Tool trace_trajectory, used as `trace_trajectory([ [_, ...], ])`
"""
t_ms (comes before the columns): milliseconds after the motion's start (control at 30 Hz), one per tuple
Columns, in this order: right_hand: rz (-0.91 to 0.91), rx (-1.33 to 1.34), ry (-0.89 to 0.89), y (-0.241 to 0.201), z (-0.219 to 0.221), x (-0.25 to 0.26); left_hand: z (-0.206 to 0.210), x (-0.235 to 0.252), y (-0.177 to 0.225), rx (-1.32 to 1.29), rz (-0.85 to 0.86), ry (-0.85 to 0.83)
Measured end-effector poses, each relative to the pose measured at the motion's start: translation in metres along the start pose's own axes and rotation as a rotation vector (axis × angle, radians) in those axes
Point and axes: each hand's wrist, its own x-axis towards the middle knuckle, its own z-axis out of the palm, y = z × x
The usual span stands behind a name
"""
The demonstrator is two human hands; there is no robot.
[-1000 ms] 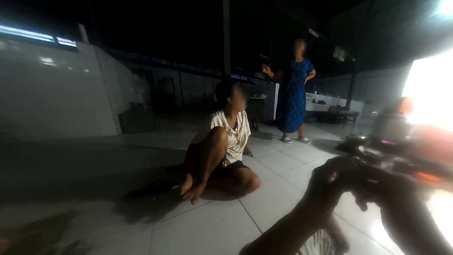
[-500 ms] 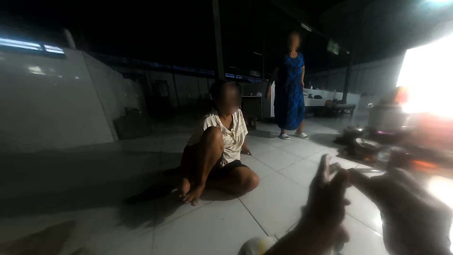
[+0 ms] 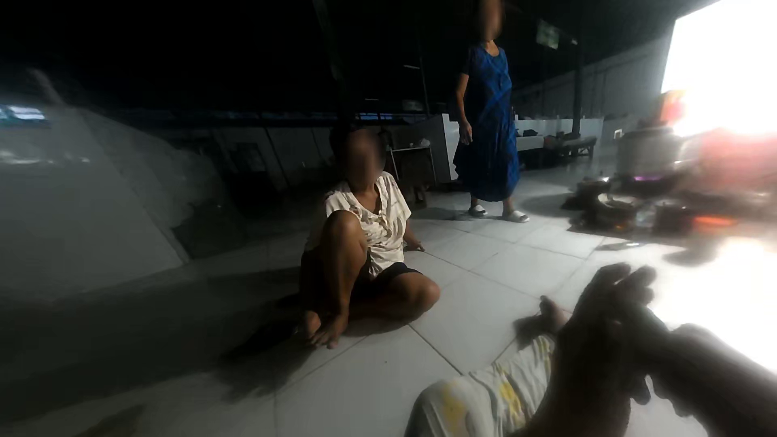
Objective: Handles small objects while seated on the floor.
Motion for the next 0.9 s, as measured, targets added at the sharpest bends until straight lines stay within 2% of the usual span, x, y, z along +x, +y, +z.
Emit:
trace_trajectory([
  [100,0.127,0.118,0.111,-0.009,-0.001,-0.007,0.003,-0.007,-0.004,-0.045,-0.063,-0.037],
  [200,0.211,0.324,0.215,0.003,-0.001,-0.019,0.003,-0.013,-0.013,-0.045,-0.071,-0.032],
  [300,0.23,0.474,0.258,0.025,-0.003,-0.035,-0.003,-0.019,-0.026,0.197,0.058,-0.066],
  [367,0.239,0.511,0.316,0.031,-0.002,-0.043,-0.008,-0.019,-0.03,0.4,0.114,-0.163],
  [433,0.269,0.547,0.322,0.036,-0.002,-0.051,-0.009,-0.017,-0.032,0.501,0.071,-0.192],
  [533,0.378,0.647,0.331,0.035,-0.003,-0.059,-0.008,-0.015,-0.035,0.548,-0.021,-0.115],
  [733,0.574,0.832,0.223,0.043,-0.005,-0.069,-0.008,-0.021,-0.041,0.451,-0.042,-0.051],
  [900,0.705,0.989,0.168,0.047,-0.006,-0.075,-0.008,-0.018,-0.04,0.6,-0.057,-0.028],
])
